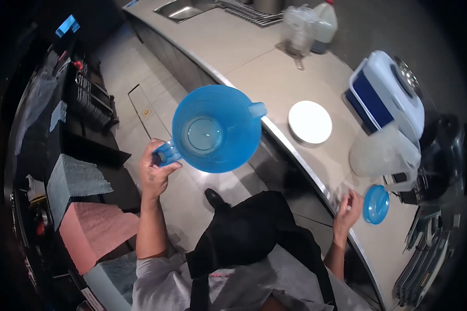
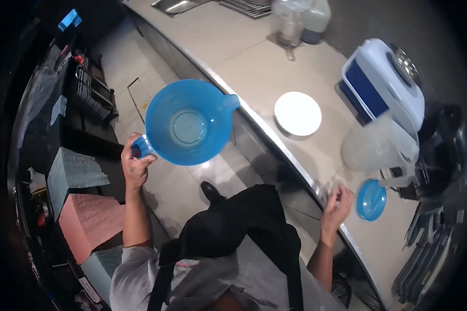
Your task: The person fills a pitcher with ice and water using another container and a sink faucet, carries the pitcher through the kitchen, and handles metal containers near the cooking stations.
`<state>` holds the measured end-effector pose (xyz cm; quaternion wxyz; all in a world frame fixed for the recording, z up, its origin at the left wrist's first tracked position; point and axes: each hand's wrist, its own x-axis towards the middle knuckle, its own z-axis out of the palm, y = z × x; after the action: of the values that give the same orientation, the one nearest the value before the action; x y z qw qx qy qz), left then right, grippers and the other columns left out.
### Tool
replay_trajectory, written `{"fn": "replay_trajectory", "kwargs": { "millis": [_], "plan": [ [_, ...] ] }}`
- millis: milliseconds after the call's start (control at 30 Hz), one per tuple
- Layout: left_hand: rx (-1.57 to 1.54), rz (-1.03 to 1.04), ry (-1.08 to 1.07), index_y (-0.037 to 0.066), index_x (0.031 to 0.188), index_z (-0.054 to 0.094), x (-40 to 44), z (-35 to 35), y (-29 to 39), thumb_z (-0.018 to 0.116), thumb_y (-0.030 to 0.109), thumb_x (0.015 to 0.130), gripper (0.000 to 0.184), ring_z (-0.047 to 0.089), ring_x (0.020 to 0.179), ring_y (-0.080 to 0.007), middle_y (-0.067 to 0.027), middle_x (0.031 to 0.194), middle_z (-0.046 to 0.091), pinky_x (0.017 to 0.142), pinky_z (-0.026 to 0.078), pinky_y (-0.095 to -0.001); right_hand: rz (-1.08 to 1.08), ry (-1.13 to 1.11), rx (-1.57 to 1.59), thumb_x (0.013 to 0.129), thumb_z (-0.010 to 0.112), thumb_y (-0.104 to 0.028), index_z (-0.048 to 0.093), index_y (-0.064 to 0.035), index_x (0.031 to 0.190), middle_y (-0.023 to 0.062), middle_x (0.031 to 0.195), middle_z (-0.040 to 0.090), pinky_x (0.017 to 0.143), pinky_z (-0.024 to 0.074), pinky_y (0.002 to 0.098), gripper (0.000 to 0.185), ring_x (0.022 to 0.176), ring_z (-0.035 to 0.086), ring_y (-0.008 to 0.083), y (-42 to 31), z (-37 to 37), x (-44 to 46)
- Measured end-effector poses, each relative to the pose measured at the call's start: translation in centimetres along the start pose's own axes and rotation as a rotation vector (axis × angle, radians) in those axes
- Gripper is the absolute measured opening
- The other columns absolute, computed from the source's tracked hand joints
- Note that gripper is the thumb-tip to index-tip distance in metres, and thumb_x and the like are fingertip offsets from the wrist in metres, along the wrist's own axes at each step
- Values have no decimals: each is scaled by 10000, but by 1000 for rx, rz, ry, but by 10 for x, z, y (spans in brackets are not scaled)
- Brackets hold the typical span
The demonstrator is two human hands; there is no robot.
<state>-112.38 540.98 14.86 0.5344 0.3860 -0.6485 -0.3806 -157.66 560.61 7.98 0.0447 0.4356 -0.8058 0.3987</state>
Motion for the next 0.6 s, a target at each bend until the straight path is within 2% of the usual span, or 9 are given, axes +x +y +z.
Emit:
{"fn": "replay_trajectory", "kwargs": {
  "millis": [67, 167, 200, 233, 267, 333, 467, 500, 600],
  "plan": [
    [-5, 24, 24, 36, 992, 548, 5, -29, -10, 830, 100, 603, 484, 505, 814, -132, -43, 896, 516, 717, 412, -246, -101, -70, 170, 849, 582, -66, 587, 7, 1018, 113, 923, 557, 675, 453, 283, 185, 784, 550, 198, -55, 53, 17],
    [54, 108, 87, 37, 993, 548, 10, -77, -19, 841, 92, 581, 508, 508, 817, -143, -53, 902, 518, 718, 420, -256, -63, -317, 367, 848, 587, -61, 600, 7, 989, 86, 871, 552, 645, 444, 269, 158, 719, 537, 173, -140, 125, 29],
    [85, 131, 104, 37, 993, 547, 9, -93, -21, 845, 90, 574, 517, 508, 817, -146, -57, 904, 519, 718, 423, -260, -110, -394, 373, 846, 591, -62, 602, 6, 984, 85, 843, 549, 638, 441, 267, 154, 700, 530, 166, -162, 145, 28],
    [69, 71, 154, 27, 991, 545, 5, -109, -29, 841, 61, 570, 516, 513, 823, -151, -58, 894, 522, 724, 424, -260, -159, -466, 384, 844, 595, -62, 605, 4, 979, 84, 815, 546, 631, 437, 265, 151, 681, 524, 159, -184, 165, 28],
    [23, -90, 201, 19, 988, 546, -1, -122, -40, 815, 83, 636, 447, 518, 844, -143, -68, 924, 538, 736, 426, -265, -212, -535, 395, 842, 599, -62, 607, 2, 974, 83, 787, 543, 623, 434, 263, 147, 662, 518, 152, -203, 185, 28],
    [34, -259, 355, 10, 966, 558, 0, -140, -56, 763, 158, 726, 348, 534, 815, -125, -62, 895, 569, 724, 436, -266, -254, -642, 372, 838, 599, -59, 608, 5, 968, 95, 772, 548, 621, 433, 265, 145, 660, 519, 153, -229, 222, 19],
    [262, -480, 483, 2, 924, 580, -9, -191, -126, 722, 263, 772, 334, 550, 732, -113, -53, 791, 596, 674, 452, -268, -313, -848, 334, 847, 583, -73, 611, 11, 939, 115, 791, 581, 606, 447, 282, 128, 665, 566, 171, -241, 291, 3],
    [320, -512, 504, -1, 912, 585, -14, -205, -146, 721, 276, 771, 339, 552, 709, -114, -52, 763, 597, 660, 455, -270, -249, -920, 331, 856, 575, -84, 609, 19, 921, 115, 789, 594, 592, 452, 287, 127, 652, 581, 175, -255, 301, 5],
    [376, -628, 501, 0, 886, 597, -14, -246, -191, 718, 322, 765, 364, 560, 679, -125, -66, 740, 610, 638, 460, -281, -236, -923, 351, 869, 571, -70, 608, 0, 904, 39, 705, 560, 566, 436, 235, 87, 612, 528, 84, -289, 341, 28]
  ]
}}
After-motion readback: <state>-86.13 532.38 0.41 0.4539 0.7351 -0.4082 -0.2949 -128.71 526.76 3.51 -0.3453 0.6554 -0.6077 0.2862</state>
